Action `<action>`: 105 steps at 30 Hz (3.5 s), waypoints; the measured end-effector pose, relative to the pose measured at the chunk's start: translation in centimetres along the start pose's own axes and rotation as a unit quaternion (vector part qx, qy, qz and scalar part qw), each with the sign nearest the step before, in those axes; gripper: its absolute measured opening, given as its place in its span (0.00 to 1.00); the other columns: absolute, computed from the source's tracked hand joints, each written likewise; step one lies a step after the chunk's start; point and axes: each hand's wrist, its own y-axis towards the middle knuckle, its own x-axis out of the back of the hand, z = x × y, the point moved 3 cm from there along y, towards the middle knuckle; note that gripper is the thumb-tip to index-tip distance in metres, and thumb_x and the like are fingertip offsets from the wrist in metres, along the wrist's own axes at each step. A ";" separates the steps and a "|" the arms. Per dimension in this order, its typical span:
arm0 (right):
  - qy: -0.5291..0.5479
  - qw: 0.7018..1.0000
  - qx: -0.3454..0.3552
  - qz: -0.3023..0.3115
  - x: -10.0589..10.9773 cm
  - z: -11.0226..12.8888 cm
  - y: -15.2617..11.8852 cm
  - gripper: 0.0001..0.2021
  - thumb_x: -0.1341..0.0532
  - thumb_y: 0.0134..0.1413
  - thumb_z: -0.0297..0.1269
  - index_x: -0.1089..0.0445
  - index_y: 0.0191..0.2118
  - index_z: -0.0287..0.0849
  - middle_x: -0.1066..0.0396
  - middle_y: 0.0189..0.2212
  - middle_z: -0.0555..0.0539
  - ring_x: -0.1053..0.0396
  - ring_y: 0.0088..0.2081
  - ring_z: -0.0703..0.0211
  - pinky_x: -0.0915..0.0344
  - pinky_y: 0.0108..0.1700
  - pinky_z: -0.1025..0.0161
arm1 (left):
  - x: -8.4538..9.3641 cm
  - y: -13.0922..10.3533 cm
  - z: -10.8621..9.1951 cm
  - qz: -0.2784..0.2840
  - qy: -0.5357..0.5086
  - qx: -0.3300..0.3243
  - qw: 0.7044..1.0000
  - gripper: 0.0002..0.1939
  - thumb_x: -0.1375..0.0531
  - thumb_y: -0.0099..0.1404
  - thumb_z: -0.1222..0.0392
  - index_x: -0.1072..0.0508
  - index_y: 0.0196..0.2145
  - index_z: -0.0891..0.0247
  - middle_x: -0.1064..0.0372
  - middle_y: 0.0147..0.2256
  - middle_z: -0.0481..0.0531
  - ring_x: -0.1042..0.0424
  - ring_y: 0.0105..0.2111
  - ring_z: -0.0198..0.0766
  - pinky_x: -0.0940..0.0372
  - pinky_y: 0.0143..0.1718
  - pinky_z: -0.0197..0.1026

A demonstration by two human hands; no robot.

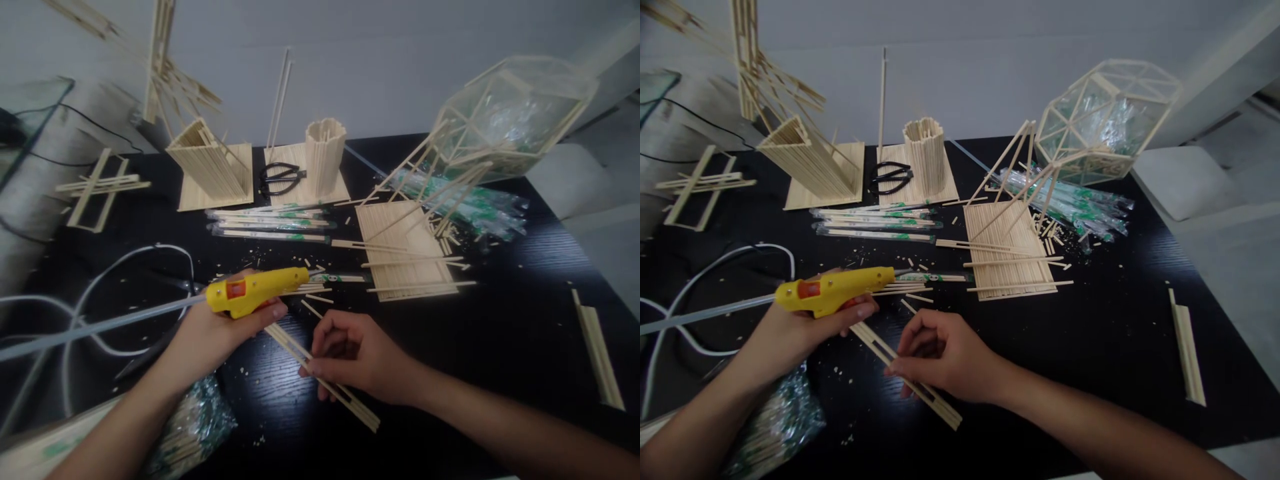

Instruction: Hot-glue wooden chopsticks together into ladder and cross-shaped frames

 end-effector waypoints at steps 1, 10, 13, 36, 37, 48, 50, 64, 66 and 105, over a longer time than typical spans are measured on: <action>-0.004 1.000 0.003 -0.004 0.0 0.0 0.0 0.20 0.20 0.48 0.40 0.30 0.36 0.40 0.19 0.30 0.49 0.21 0.26 0.64 0.28 0.26 0.71 | 0.0 0.0 0.2 0.010 -0.005 0.012 1.000 0.13 0.26 0.58 0.50 0.19 0.33 0.61 0.21 0.29 0.49 0.26 0.25 0.35 0.31 0.24 0.33; 0.084 0.994 -0.006 0.068 0.6 0.4 0.5 0.18 0.25 0.58 0.43 0.33 0.42 0.41 0.16 0.35 0.45 0.19 0.29 0.59 0.24 0.31 0.64 | 0.4 0.2 -0.1 -0.021 -0.053 0.018 0.998 0.12 0.24 0.55 0.52 0.18 0.30 0.61 0.22 0.26 0.49 0.24 0.25 0.36 0.26 0.27 0.35; 0.133 0.983 -0.041 0.119 0.8 0.5 0.5 0.16 0.28 0.63 0.44 0.31 0.40 0.38 0.16 0.37 0.43 0.17 0.31 0.59 0.23 0.32 0.65 | 0.6 0.1 -0.1 -0.065 -0.038 0.005 0.997 0.14 0.23 0.54 0.50 0.17 0.33 0.59 0.18 0.32 0.51 0.20 0.31 0.41 0.22 0.34 0.38; 0.122 0.988 -0.022 0.088 0.9 0.5 0.5 0.20 0.21 0.51 0.33 0.33 0.40 0.41 0.20 0.33 0.51 0.20 0.27 0.61 0.21 0.29 0.64 | 0.5 -0.3 0.3 -0.120 0.002 -0.003 0.993 0.21 0.27 0.59 0.42 0.20 0.40 0.60 0.26 0.27 0.47 0.29 0.23 0.35 0.30 0.24 0.35; 0.119 0.989 -0.021 0.089 0.8 0.5 0.4 0.18 0.21 0.52 0.34 0.32 0.39 0.40 0.19 0.33 0.50 0.20 0.27 0.61 0.21 0.29 0.65 | 0.6 -0.3 0.3 -0.120 0.003 0.005 0.993 0.22 0.26 0.57 0.41 0.19 0.40 0.60 0.26 0.27 0.48 0.30 0.23 0.35 0.30 0.24 0.35; 0.082 0.993 0.065 0.052 1.1 3.0 -0.4 0.15 0.21 0.52 0.38 0.25 0.38 0.41 0.18 0.30 0.49 0.19 0.28 0.61 0.23 0.31 0.66 | 0.6 -0.2 0.3 -0.114 -0.020 0.020 0.993 0.21 0.32 0.64 0.39 0.23 0.36 0.62 0.29 0.26 0.49 0.30 0.24 0.36 0.31 0.25 0.36; -0.022 0.993 0.119 0.006 0.9 4.3 -1.3 0.11 0.25 0.58 0.40 0.24 0.36 0.41 0.22 0.25 0.51 0.23 0.24 0.63 0.25 0.28 0.67 | 0.6 -0.2 0.3 -0.115 -0.019 0.023 0.993 0.22 0.32 0.64 0.38 0.22 0.38 0.62 0.28 0.26 0.49 0.29 0.25 0.36 0.31 0.26 0.37; -0.457 0.777 0.353 -0.251 0.0 13.8 -2.0 0.12 0.30 0.58 0.31 0.27 0.47 0.42 0.20 0.30 0.51 0.20 0.30 0.59 0.23 0.35 0.63 | 0.9 -0.6 0.9 -0.024 0.026 -0.110 0.993 0.20 0.39 0.71 0.39 0.21 0.37 0.58 0.25 0.35 0.54 0.27 0.30 0.42 0.34 0.29 0.43; -0.478 0.760 0.364 -0.249 -0.4 14.1 -2.0 0.12 0.31 0.59 0.31 0.27 0.49 0.43 0.22 0.29 0.53 0.21 0.29 0.60 0.25 0.33 0.65 | 1.0 -0.6 0.8 -0.031 0.035 -0.115 0.992 0.21 0.38 0.70 0.38 0.21 0.34 0.58 0.26 0.33 0.54 0.27 0.30 0.42 0.33 0.29 0.43; -0.516 0.727 0.370 -0.261 -1.1 13.0 -1.9 0.10 0.32 0.66 0.40 0.18 0.35 0.42 0.21 0.32 0.47 0.24 0.36 0.55 0.28 0.37 0.61 | 0.6 -0.9 0.4 -0.012 0.091 -0.126 0.988 0.18 0.36 0.69 0.42 0.24 0.33 0.60 0.31 0.26 0.49 0.31 0.24 0.37 0.37 0.24 0.38</action>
